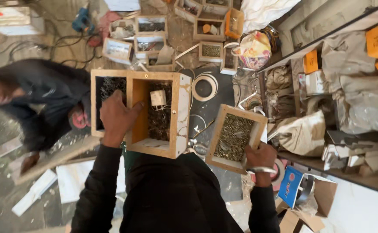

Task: The person sits on the floor and uses a green corded drill to drive screws into a small wooden box. After drilling, the person stands, moves the box, and then organizes several small wooden trays filled with screws and hardware on the floor.

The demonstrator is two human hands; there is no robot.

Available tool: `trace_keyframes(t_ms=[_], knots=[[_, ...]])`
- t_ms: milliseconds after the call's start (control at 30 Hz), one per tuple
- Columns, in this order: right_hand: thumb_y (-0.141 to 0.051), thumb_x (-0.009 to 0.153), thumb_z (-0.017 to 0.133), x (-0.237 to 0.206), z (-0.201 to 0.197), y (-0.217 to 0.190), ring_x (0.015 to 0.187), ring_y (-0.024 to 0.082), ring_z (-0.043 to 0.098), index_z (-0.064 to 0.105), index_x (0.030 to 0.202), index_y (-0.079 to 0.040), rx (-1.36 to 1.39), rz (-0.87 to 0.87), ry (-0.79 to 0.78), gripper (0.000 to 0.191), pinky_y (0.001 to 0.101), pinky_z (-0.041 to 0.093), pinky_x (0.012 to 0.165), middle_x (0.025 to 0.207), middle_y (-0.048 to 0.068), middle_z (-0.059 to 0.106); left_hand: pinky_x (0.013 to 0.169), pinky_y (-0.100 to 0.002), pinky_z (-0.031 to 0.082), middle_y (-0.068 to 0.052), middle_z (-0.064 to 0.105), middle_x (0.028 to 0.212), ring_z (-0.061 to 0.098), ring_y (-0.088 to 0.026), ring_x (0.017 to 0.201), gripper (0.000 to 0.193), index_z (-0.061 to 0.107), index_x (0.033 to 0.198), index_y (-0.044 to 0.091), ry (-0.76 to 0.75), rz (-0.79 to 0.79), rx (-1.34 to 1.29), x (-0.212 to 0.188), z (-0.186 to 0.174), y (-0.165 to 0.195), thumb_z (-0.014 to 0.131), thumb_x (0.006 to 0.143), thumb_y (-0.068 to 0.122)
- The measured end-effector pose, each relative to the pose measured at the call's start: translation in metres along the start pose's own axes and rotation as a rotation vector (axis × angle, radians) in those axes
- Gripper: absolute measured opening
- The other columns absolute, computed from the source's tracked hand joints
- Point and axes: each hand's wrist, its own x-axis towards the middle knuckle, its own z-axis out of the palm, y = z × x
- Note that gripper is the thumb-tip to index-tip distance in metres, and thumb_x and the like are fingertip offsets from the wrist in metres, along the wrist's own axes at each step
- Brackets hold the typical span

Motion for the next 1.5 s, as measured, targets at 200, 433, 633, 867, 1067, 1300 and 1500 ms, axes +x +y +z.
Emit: trace_keyframes(t_ms=[200, 433, 633, 867, 1067, 1300, 1500], knots=[[-0.039, 0.072, 0.075, 0.125, 0.128, -0.081, 0.059, 0.041, 0.066, 0.075, 0.076, -0.003, -0.072, -0.040, -0.043, 0.037, 0.0497, 0.054, 0.062, 0.064, 0.022, 0.066, 0.060, -0.055, 0.047, -0.022, 0.061, 0.075, 0.060, -0.046, 0.073, 0.055, 0.055, 0.079, 0.002, -0.065, 0.115, 0.039, 0.181, 0.091, -0.067, 0.092, 0.069, 0.041], [-0.036, 0.073, 0.080, 0.346, 0.343, -0.200, 0.064, 0.043, 0.064, 0.071, 0.068, -0.002, -0.105, -0.205, 0.042, 0.035, 0.0556, 0.051, 0.061, 0.067, 0.022, 0.066, 0.058, -0.055, 0.048, -0.022, 0.060, 0.077, 0.062, -0.044, 0.073, 0.049, 0.056, 0.091, 0.003, -0.266, 0.208, -0.026, 0.462, 0.242, -0.131, 0.088, 0.074, 0.037], [-0.040, 0.077, 0.078, 0.492, 0.521, -0.261, 0.063, 0.044, 0.062, 0.074, 0.075, -0.004, -0.171, -0.083, 0.029, 0.036, 0.0560, 0.049, 0.058, 0.067, 0.023, 0.064, 0.061, -0.057, 0.049, -0.021, 0.063, 0.081, 0.062, -0.047, 0.077, 0.049, 0.056, 0.090, 0.002, -0.207, 0.250, -0.011, 0.579, 0.374, -0.205, 0.089, 0.070, 0.032], [-0.044, 0.074, 0.083, 0.629, 0.666, -0.326, 0.072, 0.038, 0.070, 0.078, 0.086, -0.005, -0.210, 0.159, -0.057, 0.041, 0.0502, 0.057, 0.067, 0.077, 0.021, 0.072, 0.061, -0.055, 0.049, -0.021, 0.062, 0.088, 0.063, -0.045, 0.079, 0.046, 0.054, 0.091, 0.002, -0.266, 0.305, -0.034, 0.660, 0.488, -0.285, 0.089, 0.072, 0.025], [-0.017, 0.072, 0.082, 0.688, 0.758, -0.314, 0.097, 0.035, 0.074, 0.072, 0.121, -0.008, 0.015, 0.276, -0.234, 0.051, 0.0449, 0.062, 0.083, 0.113, 0.020, 0.074, 0.060, -0.052, 0.050, -0.020, 0.062, 0.090, 0.064, -0.044, 0.078, 0.046, 0.054, 0.095, 0.001, -0.343, 0.395, -0.004, 0.701, 0.560, -0.317, 0.088, 0.074, 0.023], [-0.011, 0.077, 0.082, 0.674, 0.811, -0.306, 0.125, 0.041, 0.061, 0.041, 0.152, -0.002, 0.558, -0.046, -0.002, 0.086, 0.0497, 0.054, 0.104, 0.142, 0.026, 0.058, 0.059, -0.048, 0.052, -0.018, 0.061, 0.096, 0.065, -0.039, 0.083, 0.045, 0.056, 0.103, 0.001, -0.399, 0.592, 0.059, 0.746, 0.618, -0.319, 0.087, 0.075, 0.020], [-0.003, 0.092, 0.077, 0.628, 0.807, -0.362, 0.142, 0.037, 0.051, 0.038, 0.164, -0.001, 1.013, -0.077, 0.001, 0.082, 0.0456, 0.051, 0.113, 0.161, 0.026, 0.047, 0.063, -0.046, 0.056, -0.016, 0.062, 0.100, 0.066, -0.036, 0.091, 0.044, 0.058, 0.106, 0.001, -0.377, 0.698, 0.094, 0.770, 0.669, -0.297, 0.085, 0.074, 0.015]])
